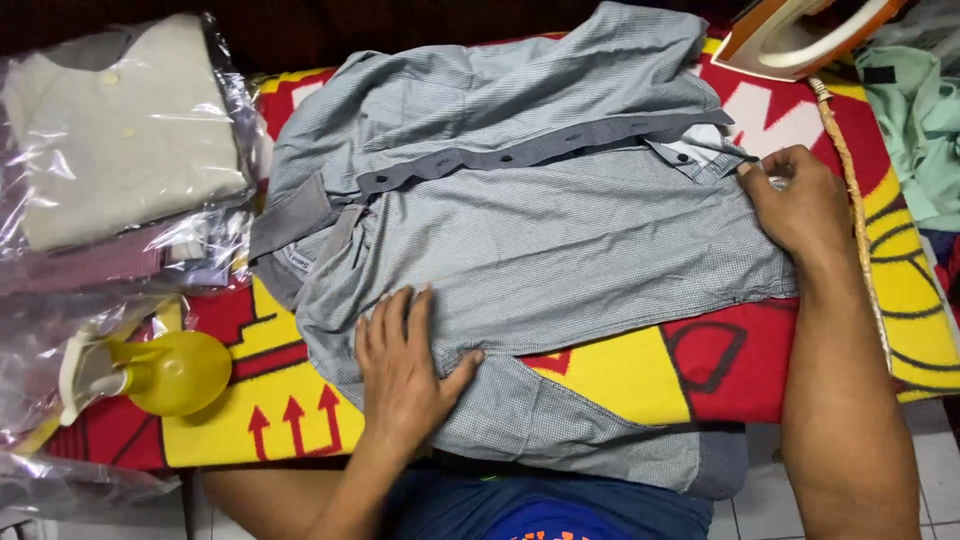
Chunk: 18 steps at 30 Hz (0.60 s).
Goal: Ironing a grey button-down shirt on a flat surface using a steam iron.
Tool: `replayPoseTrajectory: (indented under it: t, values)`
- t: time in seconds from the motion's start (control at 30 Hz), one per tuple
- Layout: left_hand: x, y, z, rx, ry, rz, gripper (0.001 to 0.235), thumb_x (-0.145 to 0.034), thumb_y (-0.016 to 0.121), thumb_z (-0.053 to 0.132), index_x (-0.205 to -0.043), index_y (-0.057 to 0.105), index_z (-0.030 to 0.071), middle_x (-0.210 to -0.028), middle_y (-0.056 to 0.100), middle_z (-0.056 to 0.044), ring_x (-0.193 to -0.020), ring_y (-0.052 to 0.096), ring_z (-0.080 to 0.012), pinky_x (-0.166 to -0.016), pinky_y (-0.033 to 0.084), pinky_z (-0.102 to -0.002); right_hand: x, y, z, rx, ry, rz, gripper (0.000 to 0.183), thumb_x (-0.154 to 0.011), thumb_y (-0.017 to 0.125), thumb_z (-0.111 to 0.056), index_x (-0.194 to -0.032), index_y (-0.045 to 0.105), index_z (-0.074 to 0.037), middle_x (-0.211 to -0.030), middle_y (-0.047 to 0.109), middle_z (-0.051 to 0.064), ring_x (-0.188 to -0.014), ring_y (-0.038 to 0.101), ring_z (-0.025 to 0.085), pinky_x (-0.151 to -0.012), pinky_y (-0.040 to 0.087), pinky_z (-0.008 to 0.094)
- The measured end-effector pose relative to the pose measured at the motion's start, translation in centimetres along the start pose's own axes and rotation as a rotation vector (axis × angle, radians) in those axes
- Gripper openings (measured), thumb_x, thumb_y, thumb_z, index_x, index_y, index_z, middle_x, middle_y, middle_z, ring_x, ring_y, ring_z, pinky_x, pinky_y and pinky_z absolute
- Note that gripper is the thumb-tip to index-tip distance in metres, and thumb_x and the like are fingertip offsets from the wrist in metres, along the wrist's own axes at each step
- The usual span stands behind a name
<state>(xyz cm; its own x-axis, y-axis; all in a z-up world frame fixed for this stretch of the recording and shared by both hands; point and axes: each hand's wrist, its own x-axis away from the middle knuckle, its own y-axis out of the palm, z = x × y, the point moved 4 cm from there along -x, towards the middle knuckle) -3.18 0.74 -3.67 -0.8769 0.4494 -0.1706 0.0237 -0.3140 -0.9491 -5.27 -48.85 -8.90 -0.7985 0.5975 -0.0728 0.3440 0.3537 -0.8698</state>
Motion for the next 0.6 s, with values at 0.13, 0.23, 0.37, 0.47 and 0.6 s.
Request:
replayPoseTrajectory:
  t: [0.13,0.23,0.37,0.47,0.6]
  values:
    - [2.7,-2.5,1.7,0.073,0.059,0.17,0.088,-0.082,0.077,0.039,-0.151,0.038,0.001,-0.158,0.033,-0.027,-0.15,0.027,-0.0495,-0.123,0.016,-0.065,0.3,0.1,-0.7,0.073,0.025,-0.007,0.036,-0.108,0.071,-0.033,-0.115,0.069,0.002,-0.109,0.073,0.021,-0.093,0.068,0.041,-0.081,0.052,0.05]
    - [4.2,-4.7,4.7,0.426,0.416,-0.026,0.059,-0.077,0.081,0.033,-0.125,0.058,0.008,-0.132,0.055,-0.015,-0.126,0.051,-0.0377,-0.109,0.037,-0.053,1.1,0.5,-0.8,0.125,-0.089,0.072,0.035,-0.11,0.07,-0.031,-0.115,0.069,0.003,-0.104,0.074,0.023,-0.084,0.069,0.045,-0.076,0.051,0.052]
    - [6.3,-1.4,4.1,0.203,0.573,-0.223,0.077,-0.073,0.078,0.037,-0.143,0.054,0.014,-0.152,0.047,-0.011,-0.145,0.034,-0.0367,-0.122,0.017,-0.055,1.3,1.5,-0.4,0.243,-0.148,0.196,0.032,-0.112,0.069,-0.033,-0.116,0.069,-0.001,-0.098,0.075,0.021,-0.079,0.07,0.044,-0.071,0.052,0.052]
    - [6.5,-1.8,3.6,0.207,0.593,-0.098,0.041,-0.088,0.067,0.022,-0.128,0.064,0.013,-0.144,0.055,-0.008,-0.137,0.047,-0.0328,-0.119,0.03,-0.05,1.6,1.3,-0.6,0.269,-0.167,0.261,0.027,-0.111,0.071,-0.031,-0.114,0.069,-0.004,-0.09,0.075,0.02,-0.07,0.07,0.043,-0.065,0.052,0.052]
    - [7.2,-2.9,2.8,0.345,0.598,-0.084,0.017,-0.09,0.066,0.019,-0.106,0.066,0.012,-0.127,0.066,-0.001,-0.133,0.054,-0.0271,-0.114,0.039,-0.048,1.6,1.6,-0.5,0.253,-0.188,0.281,0.025,-0.111,0.071,-0.028,-0.116,0.068,-0.005,-0.092,0.074,0.019,-0.073,0.069,0.043,-0.066,0.051,0.052]
